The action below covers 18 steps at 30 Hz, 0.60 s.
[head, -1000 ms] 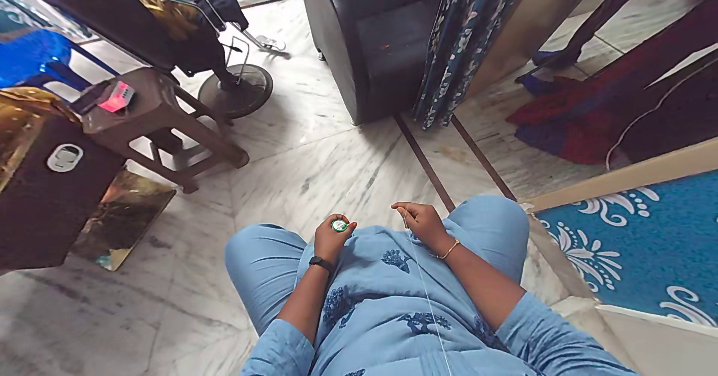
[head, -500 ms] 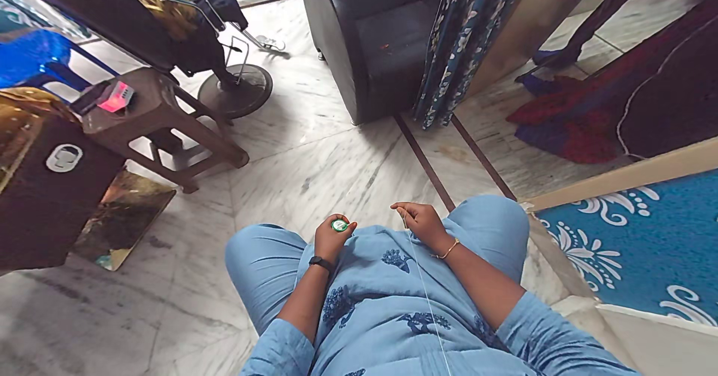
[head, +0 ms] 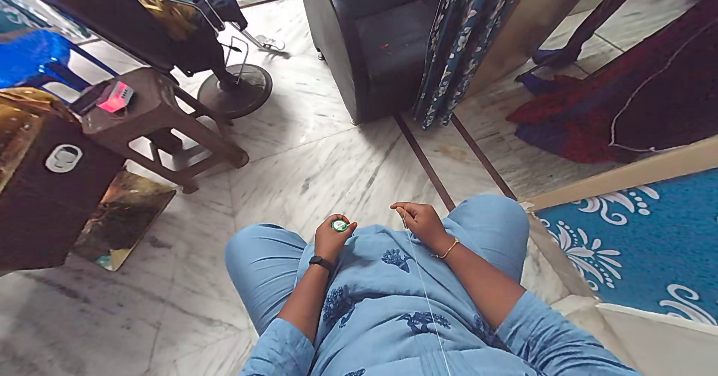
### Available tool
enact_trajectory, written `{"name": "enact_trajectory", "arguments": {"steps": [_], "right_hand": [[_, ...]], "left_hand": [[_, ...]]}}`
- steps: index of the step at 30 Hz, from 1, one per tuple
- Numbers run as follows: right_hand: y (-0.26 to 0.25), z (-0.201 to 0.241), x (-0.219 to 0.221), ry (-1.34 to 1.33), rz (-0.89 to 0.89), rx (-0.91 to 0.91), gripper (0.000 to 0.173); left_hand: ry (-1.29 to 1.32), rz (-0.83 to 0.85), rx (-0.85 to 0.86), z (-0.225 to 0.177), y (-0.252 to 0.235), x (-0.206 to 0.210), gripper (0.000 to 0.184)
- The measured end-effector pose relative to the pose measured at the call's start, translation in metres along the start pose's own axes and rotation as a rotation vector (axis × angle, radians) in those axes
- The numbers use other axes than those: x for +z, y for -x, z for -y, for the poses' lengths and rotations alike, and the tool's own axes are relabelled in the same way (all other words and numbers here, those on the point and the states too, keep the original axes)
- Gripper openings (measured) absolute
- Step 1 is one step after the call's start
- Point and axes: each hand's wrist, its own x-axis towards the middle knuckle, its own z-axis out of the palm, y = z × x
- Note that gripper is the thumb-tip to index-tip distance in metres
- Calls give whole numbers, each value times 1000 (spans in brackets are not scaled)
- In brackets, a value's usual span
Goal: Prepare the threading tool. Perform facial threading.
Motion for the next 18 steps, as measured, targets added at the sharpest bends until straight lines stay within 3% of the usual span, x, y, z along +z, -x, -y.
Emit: {"name": "enact_trajectory", "arguments": {"steps": [18], "right_hand": [[0,1,0,6,14,-14,39]], "left_hand": [[4,13,-15,-1,0,1,35]]}}
